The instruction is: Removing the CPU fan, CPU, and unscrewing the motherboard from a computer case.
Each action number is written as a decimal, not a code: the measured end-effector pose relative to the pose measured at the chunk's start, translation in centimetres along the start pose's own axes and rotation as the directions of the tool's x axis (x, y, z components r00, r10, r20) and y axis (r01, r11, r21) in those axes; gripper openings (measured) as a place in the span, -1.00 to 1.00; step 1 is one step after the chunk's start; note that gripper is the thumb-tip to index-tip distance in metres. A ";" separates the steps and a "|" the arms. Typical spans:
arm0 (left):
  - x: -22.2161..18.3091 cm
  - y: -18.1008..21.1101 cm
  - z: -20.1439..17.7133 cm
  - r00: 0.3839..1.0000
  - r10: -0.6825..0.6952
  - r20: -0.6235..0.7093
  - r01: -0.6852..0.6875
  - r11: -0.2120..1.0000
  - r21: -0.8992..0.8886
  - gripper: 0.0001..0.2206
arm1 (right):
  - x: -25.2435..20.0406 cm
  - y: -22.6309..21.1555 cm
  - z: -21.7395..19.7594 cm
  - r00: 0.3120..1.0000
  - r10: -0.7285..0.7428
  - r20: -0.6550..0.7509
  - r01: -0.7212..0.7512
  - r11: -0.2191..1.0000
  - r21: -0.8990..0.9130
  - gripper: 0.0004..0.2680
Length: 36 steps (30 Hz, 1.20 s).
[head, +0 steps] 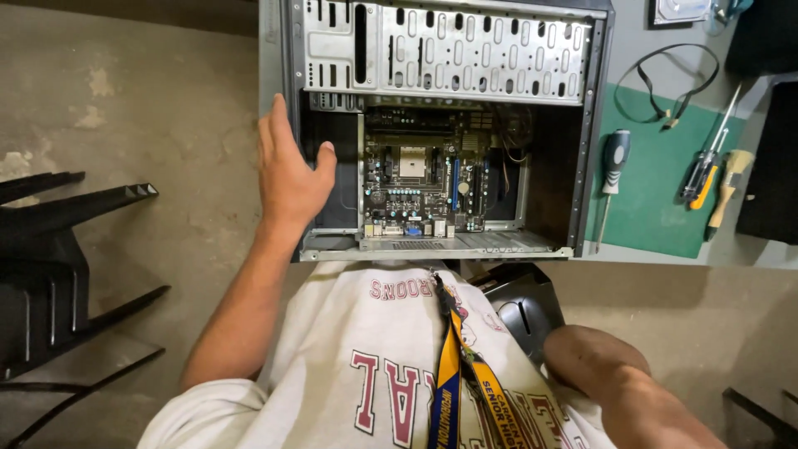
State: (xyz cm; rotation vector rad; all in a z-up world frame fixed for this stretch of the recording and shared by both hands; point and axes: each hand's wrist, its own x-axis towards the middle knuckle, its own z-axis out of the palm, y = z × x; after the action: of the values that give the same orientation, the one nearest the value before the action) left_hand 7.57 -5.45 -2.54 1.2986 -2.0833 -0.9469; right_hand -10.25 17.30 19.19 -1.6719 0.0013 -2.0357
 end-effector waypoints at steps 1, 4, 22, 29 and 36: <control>-0.3 0.2 -0.1 1.000 -0.009 0.009 0.009 1.000 -0.007 -0.22 | 0.2 -0.2 -0.9 1.000 -0.019 0.019 0.019 1.000 0.024 -0.75; -0.3 0.2 -0.4 1.000 0.005 0.027 -0.006 0.999 0.038 -0.28 | -0.1 -2.9 -4.0 0.993 -0.090 0.078 0.083 0.993 0.089 -0.71; -0.2 0.2 0.0 1.000 -0.021 0.022 0.019 0.997 0.076 -0.26 | -34.1 -11.7 -36.1 0.408 -0.077 -0.910 -0.476 -0.868 -0.140 -0.60; -0.2 0.7 -0.3 0.998 -0.052 0.035 0.049 0.996 0.076 -0.26 | -32.6 -13.0 -36.6 0.348 0.000 -0.937 -0.441 -0.882 -0.164 -0.64; -0.2 0.4 -0.2 0.999 -0.047 0.022 0.046 0.997 0.056 -0.26 | -30.1 -13.9 -37.2 0.240 0.077 -0.968 -0.608 -0.765 -0.211 -0.63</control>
State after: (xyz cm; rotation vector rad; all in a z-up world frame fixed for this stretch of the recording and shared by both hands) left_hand 7.58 -5.17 -2.18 1.3759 -2.1192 -0.9348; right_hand -46.06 29.36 -13.24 -0.6826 2.8837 -0.5454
